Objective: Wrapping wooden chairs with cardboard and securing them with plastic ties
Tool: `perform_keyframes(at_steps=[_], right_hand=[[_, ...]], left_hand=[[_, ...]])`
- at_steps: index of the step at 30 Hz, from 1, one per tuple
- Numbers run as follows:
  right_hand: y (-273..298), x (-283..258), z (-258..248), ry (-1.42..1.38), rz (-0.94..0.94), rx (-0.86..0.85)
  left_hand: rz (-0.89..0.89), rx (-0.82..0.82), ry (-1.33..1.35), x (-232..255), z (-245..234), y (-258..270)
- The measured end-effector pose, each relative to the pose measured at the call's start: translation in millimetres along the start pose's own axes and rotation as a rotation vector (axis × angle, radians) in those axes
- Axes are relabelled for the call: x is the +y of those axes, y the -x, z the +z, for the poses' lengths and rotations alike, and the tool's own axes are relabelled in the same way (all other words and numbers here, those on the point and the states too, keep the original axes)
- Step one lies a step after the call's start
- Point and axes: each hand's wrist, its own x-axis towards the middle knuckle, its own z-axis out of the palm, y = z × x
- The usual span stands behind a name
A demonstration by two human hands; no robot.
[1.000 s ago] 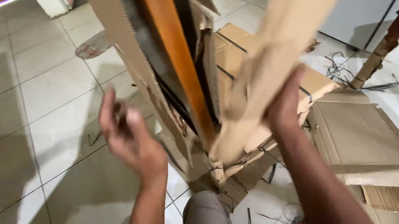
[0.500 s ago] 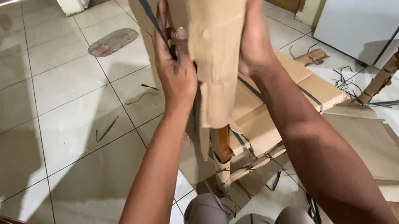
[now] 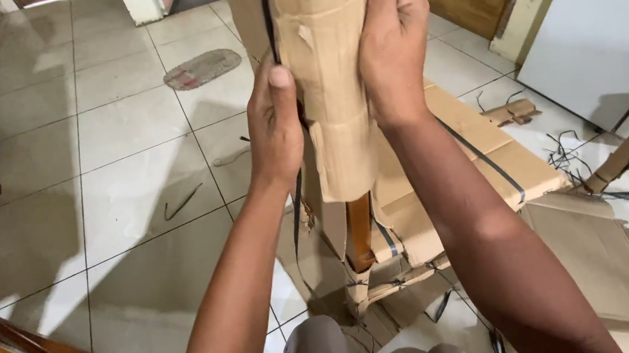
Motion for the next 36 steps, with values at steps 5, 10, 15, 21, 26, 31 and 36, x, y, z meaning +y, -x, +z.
perform_keyframes(at_steps=[5,10,15,21,26,31,36], right_hand=[[-2.3,-6.8,2.4,0.138,-0.182,0.009],[-1.5,0.0,5.5,0.151,-0.245,0.041],[-4.1,-10.8,0.9,0.31,-0.318,-0.169],[-8.0,-25.4,6.5,0.305,-0.203,-0.193],[-6.3,-24.2,15.6,0.479,-0.278,-0.024],[-2.8,-26.5,23.7,0.526,-0.313,0.055],[-1.0,-32.1,24.8,0.467,-0.291,0.046]], left_hand=[[-0.087,0.261,-0.131,9.5,21.8,-5.1],[-0.015,0.33,-0.081,8.8,31.3,-12.5],[0.022,0.362,-0.048,-5.2,35.5,-16.0],[0.065,0.42,0.123,-21.7,41.5,-17.1],[0.052,0.371,0.124,-16.9,38.6,-16.1],[0.057,0.267,0.007,-12.2,31.3,-5.5],[0.076,0.225,-0.139,-20.9,28.6,8.2]])
